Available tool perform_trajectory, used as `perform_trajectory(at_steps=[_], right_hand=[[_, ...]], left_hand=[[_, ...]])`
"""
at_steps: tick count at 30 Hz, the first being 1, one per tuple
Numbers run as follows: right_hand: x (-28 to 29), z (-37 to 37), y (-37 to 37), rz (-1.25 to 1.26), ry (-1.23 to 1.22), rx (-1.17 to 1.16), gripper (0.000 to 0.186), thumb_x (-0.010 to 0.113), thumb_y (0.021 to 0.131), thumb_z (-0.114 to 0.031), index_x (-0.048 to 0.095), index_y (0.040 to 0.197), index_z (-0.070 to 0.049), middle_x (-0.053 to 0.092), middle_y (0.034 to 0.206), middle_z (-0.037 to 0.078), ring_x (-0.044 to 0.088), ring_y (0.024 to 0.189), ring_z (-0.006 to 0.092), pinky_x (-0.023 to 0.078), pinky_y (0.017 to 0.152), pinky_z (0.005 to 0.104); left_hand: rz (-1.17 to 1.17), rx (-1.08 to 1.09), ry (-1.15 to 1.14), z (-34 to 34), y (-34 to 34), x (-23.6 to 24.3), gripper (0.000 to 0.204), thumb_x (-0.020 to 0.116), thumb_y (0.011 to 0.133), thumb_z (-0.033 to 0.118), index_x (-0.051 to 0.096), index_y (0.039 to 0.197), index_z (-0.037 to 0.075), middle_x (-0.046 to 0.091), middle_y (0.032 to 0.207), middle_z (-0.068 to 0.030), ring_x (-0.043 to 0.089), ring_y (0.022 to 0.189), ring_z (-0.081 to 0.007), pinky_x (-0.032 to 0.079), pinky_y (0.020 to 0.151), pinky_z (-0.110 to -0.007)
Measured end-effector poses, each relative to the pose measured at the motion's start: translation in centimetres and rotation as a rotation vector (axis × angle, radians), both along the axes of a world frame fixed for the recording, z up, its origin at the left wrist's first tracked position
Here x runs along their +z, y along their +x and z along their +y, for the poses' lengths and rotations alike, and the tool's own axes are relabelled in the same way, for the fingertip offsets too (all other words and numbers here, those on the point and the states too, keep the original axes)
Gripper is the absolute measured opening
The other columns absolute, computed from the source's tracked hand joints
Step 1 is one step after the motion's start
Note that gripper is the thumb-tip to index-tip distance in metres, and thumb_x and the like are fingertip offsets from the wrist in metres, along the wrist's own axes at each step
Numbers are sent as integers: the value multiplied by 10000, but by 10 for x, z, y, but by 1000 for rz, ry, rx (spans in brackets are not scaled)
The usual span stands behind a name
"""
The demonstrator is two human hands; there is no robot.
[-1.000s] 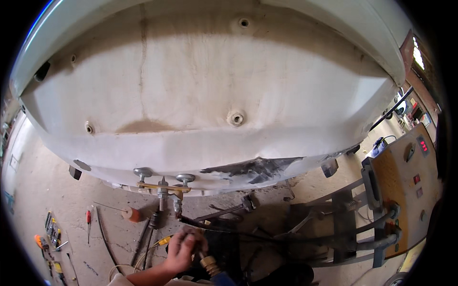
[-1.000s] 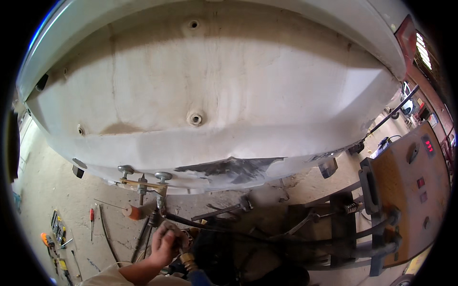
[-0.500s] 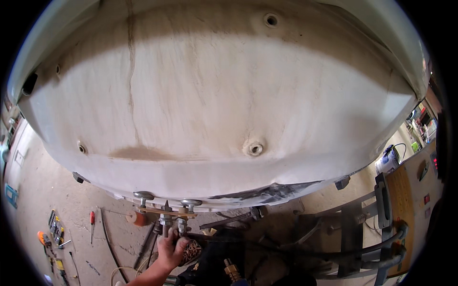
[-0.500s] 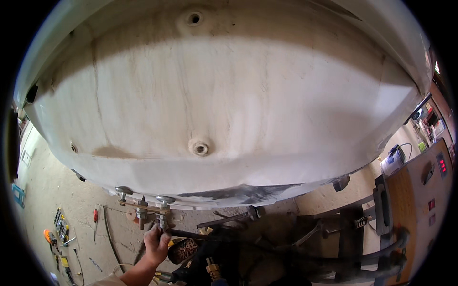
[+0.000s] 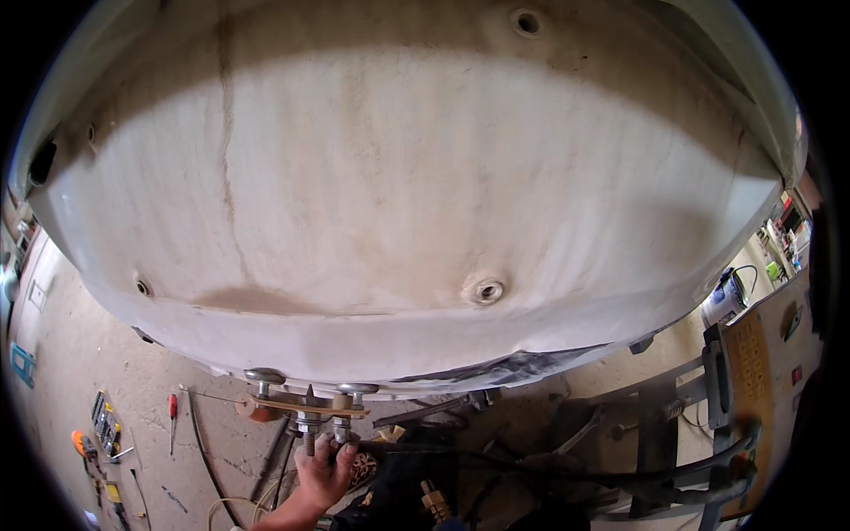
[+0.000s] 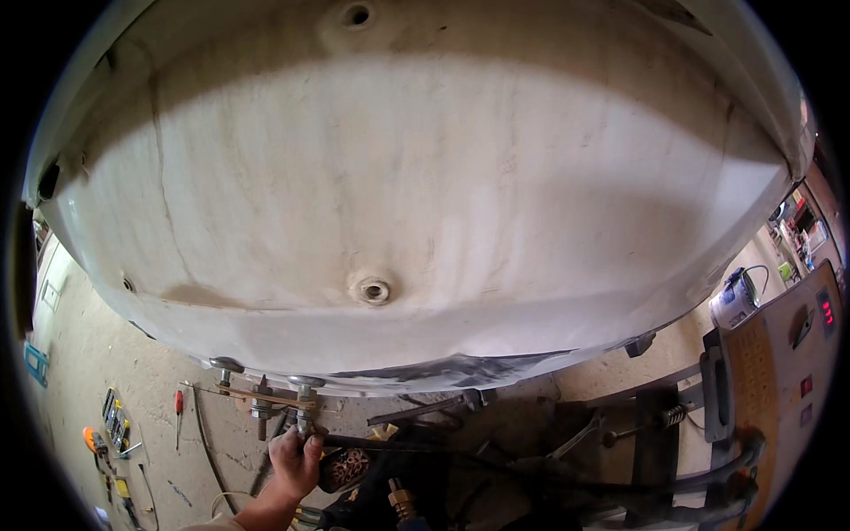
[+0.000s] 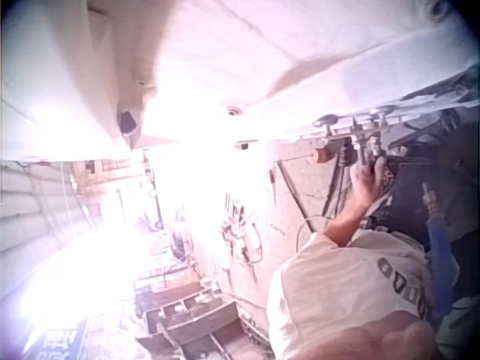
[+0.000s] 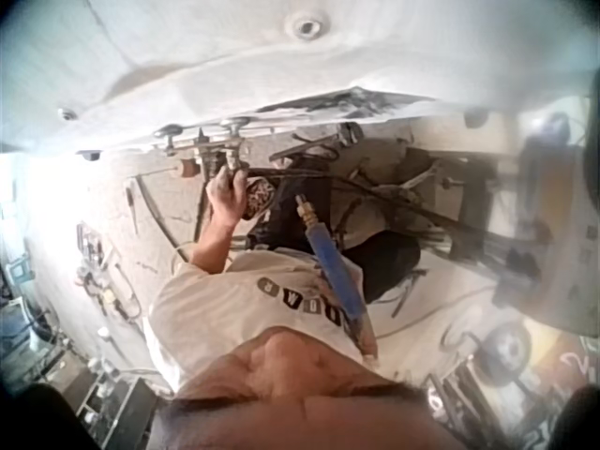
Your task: The person uses a heat gun to apply heat to a dent on the rear bumper of a white car. They then use a metal pulling tool to pull the dent out from the inside, repeatedly heating and pulling the metal to restore its shape.
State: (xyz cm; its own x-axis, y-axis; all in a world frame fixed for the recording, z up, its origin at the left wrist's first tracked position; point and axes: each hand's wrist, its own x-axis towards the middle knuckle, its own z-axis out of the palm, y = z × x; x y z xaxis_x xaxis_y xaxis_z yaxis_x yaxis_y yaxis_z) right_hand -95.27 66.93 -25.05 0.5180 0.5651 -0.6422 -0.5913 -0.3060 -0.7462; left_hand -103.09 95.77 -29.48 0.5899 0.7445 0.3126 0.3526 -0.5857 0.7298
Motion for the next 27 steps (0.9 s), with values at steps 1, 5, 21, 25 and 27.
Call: perform_trajectory(at_steps=[1, 5, 21, 25, 27], right_hand=[[1, 2, 0, 68, -24, -27, 379, 748, 721, -113, 595, 1053, -14, 639, 819, 30, 569, 696, 85, 482, 644, 232], [4, 6, 0, -133, -26, 92, 388, 757, 715, -114, 592, 1054, -21, 639, 814, 33, 573, 700, 86, 486, 647, 241], [3, 8, -5, -221, -22, 173, 384, 765, 704, -69, 603, 1051, -32, 643, 831, 42, 596, 739, 107, 492, 665, 245], [2, 8, -7, -276, 9, 143, 365, 760, 704, -65, 608, 1035, -38, 638, 817, 32, 587, 730, 103, 483, 657, 244], [3, 12, -7, -351, 60, 135, 357, 756, 705, -66, 608, 1029, -40, 634, 808, 26, 580, 723, 100, 477, 653, 243]], left_hand=[[3, 12, 8, 0, 1, 1, 86, 610, 836, 119, 587, 894, 59, 652, 777, -95, 571, 608, -339, 427, 517, -402], [-49, 87, -22, 2, 0, 7, 140, 559, 856, 136, 627, 806, 24, 590, 634, -97, 586, 551, -250, 447, 532, -323], [-100, -2, -36, 4, 6, 10, 92, 579, 841, 96, 618, 804, 22, 562, 592, -82, 553, 505, -202, 431, 500, -292], [-42, 0, 3, 4, 3, 8, 89, 595, 832, 101, 631, 829, 20, 574, 605, -88, 566, 529, -200, 443, 522, -289], [-81, -22, -63, 8, 5, 9, 93, 604, 827, 108, 628, 826, 18, 568, 597, -88, 559, 524, -195, 443, 522, -293]])
